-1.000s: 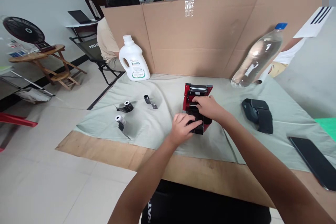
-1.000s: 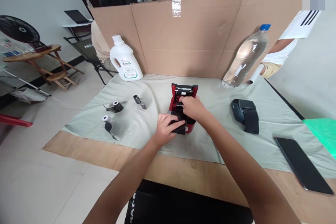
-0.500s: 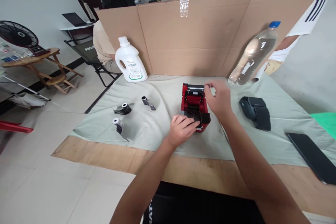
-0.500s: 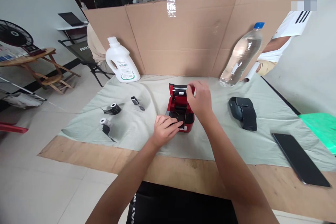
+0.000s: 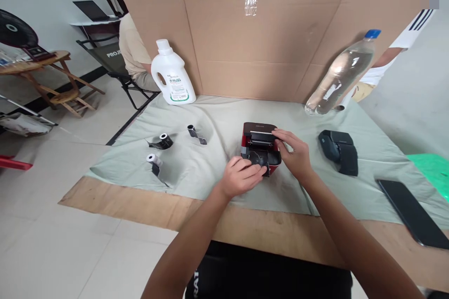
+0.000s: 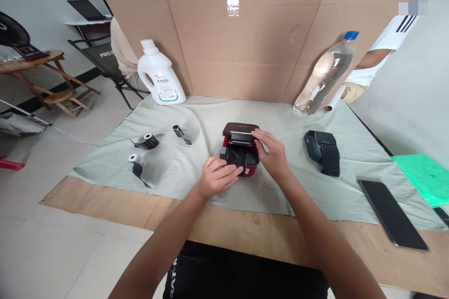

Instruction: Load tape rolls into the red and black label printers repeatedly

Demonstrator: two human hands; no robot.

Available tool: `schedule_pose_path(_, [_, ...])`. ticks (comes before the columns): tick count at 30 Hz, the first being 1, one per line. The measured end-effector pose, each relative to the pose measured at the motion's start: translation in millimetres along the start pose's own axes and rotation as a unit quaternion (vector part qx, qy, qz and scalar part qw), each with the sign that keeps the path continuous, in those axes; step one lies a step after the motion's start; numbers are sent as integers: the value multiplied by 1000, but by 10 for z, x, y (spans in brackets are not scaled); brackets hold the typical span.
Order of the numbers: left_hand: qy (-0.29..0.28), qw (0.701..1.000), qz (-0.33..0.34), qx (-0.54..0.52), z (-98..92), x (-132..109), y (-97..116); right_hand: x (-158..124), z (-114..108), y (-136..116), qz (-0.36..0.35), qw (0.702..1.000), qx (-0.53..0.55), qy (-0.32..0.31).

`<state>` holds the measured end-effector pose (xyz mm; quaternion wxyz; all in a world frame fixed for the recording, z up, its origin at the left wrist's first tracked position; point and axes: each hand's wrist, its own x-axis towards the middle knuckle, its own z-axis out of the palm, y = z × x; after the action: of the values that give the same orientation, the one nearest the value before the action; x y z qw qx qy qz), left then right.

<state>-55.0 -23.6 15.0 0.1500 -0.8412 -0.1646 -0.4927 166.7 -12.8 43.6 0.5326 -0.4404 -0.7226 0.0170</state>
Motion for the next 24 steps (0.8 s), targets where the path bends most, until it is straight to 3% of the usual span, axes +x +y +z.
schedule_pose_path(4, [25,999,-14,18,13,36,30,-43,51,5,8,1000,7,26])
schedule_pose_path(8, [2,999,-35,-1,62,1,60,-21,80,3,21,999,11,48])
schedule_pose_path(16, [5,994,-101,-51,60,-55,89,-63,68,20,33,999,28,33])
schedule_pose_path(24, [-52,982,-153,-93,111,74,12,-79,77,-7,85,996,18,23])
